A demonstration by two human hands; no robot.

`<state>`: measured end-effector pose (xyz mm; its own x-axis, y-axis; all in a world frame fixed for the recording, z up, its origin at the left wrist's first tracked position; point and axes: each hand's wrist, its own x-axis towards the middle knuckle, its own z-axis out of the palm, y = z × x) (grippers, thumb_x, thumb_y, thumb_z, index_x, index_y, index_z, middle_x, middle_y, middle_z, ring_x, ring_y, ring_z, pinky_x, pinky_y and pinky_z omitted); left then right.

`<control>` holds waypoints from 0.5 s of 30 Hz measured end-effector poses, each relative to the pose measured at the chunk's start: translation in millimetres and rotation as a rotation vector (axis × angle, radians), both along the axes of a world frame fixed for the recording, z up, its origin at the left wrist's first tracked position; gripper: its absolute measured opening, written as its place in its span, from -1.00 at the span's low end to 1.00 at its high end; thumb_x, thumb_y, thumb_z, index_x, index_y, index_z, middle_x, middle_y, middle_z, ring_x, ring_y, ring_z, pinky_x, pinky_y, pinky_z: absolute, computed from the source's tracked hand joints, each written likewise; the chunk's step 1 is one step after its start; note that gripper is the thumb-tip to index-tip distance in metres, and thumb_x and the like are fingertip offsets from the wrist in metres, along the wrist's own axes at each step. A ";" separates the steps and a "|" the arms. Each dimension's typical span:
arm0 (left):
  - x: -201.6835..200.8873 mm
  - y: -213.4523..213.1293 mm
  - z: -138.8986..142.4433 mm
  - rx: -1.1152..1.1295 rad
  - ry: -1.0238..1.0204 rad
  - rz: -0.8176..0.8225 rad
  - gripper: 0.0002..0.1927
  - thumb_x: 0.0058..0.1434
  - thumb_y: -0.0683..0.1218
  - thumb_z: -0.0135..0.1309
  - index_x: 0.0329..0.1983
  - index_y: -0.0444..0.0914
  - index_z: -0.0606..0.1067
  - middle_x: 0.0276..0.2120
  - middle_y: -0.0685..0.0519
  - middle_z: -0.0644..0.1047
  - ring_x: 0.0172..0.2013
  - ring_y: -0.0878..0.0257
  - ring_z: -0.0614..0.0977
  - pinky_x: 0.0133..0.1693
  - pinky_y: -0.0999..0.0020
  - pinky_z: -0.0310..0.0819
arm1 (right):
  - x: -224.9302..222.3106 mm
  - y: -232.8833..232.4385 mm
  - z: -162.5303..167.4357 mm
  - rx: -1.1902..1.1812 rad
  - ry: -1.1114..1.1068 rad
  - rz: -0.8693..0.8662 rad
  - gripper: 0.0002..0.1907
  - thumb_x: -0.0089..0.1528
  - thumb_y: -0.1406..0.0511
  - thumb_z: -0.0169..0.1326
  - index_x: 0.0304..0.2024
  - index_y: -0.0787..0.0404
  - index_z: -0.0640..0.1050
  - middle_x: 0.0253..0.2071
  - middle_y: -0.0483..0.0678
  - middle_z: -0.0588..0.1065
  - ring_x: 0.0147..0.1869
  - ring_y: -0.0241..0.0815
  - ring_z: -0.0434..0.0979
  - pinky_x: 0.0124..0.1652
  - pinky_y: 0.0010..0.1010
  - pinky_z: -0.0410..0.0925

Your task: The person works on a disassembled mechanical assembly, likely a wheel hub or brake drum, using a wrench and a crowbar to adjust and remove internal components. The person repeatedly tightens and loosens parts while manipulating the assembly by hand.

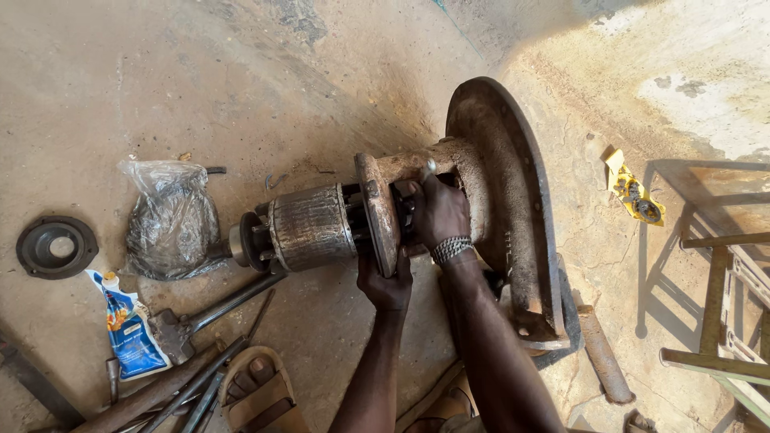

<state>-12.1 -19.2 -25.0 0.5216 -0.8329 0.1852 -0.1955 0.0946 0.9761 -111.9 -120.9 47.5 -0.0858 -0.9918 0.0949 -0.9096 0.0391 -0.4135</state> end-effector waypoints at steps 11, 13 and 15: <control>-1.2 0.2 -10.2 -0.017 -0.067 0.006 -0.60 0.19 -0.02 0.30 0.00 -0.35 0.56 -0.16 -0.20 0.61 -0.17 -0.13 0.70 -0.18 0.08 0.63 | 3.9 86.2 2.2 -0.380 -0.020 0.129 -0.89 0.41 0.33 -0.01 -0.13 0.24 0.51 -0.32 0.06 0.58 -0.32 0.00 0.61 -0.34 -0.20 0.46; -0.7 -0.1 -8.9 -0.010 -0.056 0.002 -0.61 0.19 -0.02 0.31 -0.02 -0.35 0.56 -0.17 -0.19 0.61 -0.17 -0.13 0.70 -0.18 0.08 0.63 | 6.6 89.8 2.6 -0.404 -0.055 0.144 -0.90 0.40 0.35 -0.02 -0.14 0.26 0.50 -0.28 0.08 0.58 -0.26 0.03 0.62 -0.31 -0.20 0.47; -1.1 -0.6 -8.9 0.015 -0.054 0.002 -0.64 0.19 -0.01 0.33 -0.06 -0.33 0.58 -0.19 -0.17 0.62 -0.18 -0.11 0.71 -0.19 0.09 0.63 | 6.2 82.3 2.8 -0.454 -0.043 0.248 -0.88 0.44 0.34 -0.06 -0.13 0.26 0.47 -0.23 0.10 0.59 -0.26 0.03 0.62 -0.31 -0.22 0.46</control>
<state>-13.2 -19.8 -33.9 0.5126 -0.8347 0.2011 -0.2484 0.0800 0.9653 -105.7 -38.6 50.3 0.1330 -0.8427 0.5217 -0.8506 -0.3672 -0.3763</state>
